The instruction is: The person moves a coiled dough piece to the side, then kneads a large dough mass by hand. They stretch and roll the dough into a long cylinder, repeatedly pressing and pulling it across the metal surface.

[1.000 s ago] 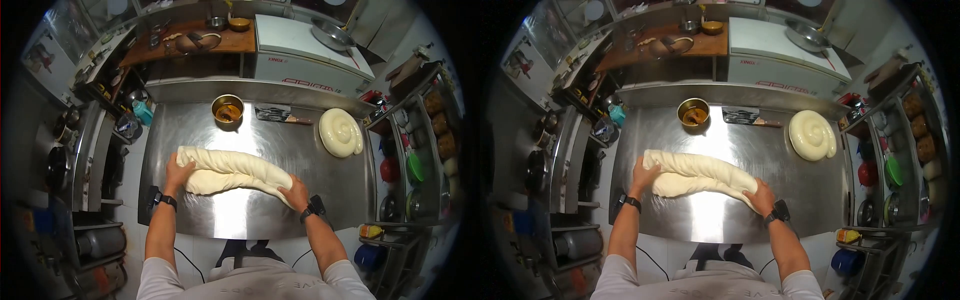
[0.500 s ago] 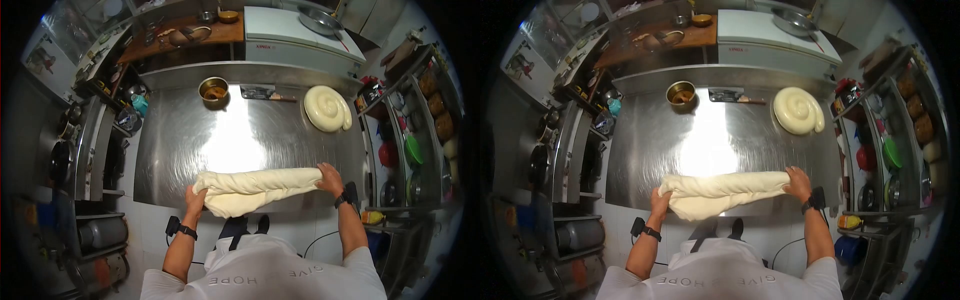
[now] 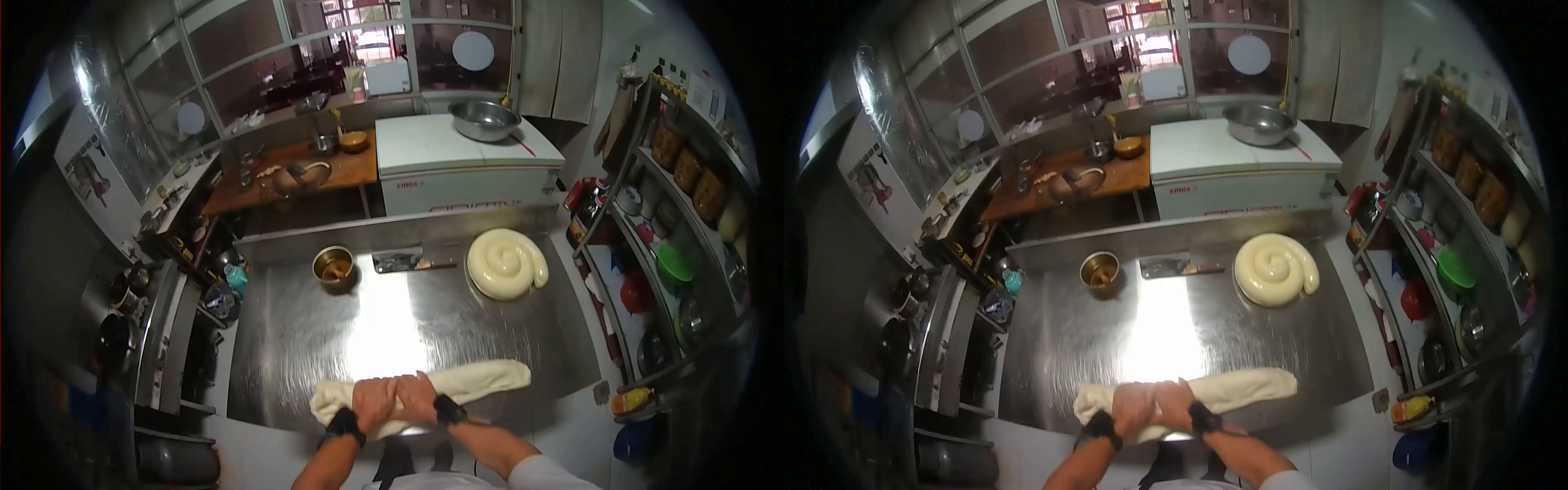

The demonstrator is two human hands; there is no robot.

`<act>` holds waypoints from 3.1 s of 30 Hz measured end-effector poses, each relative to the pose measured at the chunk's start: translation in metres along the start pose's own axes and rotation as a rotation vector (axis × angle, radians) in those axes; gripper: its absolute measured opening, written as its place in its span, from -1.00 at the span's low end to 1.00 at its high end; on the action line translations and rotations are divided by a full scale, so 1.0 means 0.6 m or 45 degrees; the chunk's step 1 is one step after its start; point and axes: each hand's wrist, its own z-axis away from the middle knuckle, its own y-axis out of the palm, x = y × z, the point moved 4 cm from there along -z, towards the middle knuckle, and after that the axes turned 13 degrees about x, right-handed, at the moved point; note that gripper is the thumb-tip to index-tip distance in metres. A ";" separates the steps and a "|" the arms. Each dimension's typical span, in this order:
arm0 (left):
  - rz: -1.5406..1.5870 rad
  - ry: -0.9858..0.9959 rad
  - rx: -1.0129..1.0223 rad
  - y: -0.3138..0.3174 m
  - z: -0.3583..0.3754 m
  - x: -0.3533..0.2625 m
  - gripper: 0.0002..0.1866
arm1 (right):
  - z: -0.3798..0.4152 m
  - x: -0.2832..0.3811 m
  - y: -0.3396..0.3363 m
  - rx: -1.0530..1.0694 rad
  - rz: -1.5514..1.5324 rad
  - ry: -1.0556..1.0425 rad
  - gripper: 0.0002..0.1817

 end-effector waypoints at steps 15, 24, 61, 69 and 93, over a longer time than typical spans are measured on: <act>0.140 -0.149 -0.672 0.004 -0.076 0.050 -0.69 | -0.098 -0.059 0.008 -0.330 0.023 0.015 -0.76; 0.152 -0.315 -0.496 -0.049 -0.174 0.121 -0.51 | -0.202 -0.124 -0.025 -0.313 -0.160 0.060 -0.78; 0.056 -0.398 -0.473 -0.068 -0.124 0.108 -0.57 | -0.152 -0.043 -0.050 -0.340 -0.008 0.156 -0.75; 0.099 0.098 -0.656 0.055 0.108 0.053 -0.63 | 0.002 0.123 -0.028 -0.058 -0.003 -0.246 -0.47; -0.204 -0.222 -0.798 -0.064 -0.065 0.161 -0.77 | -0.187 0.031 -0.071 -0.483 -0.023 -0.132 -0.78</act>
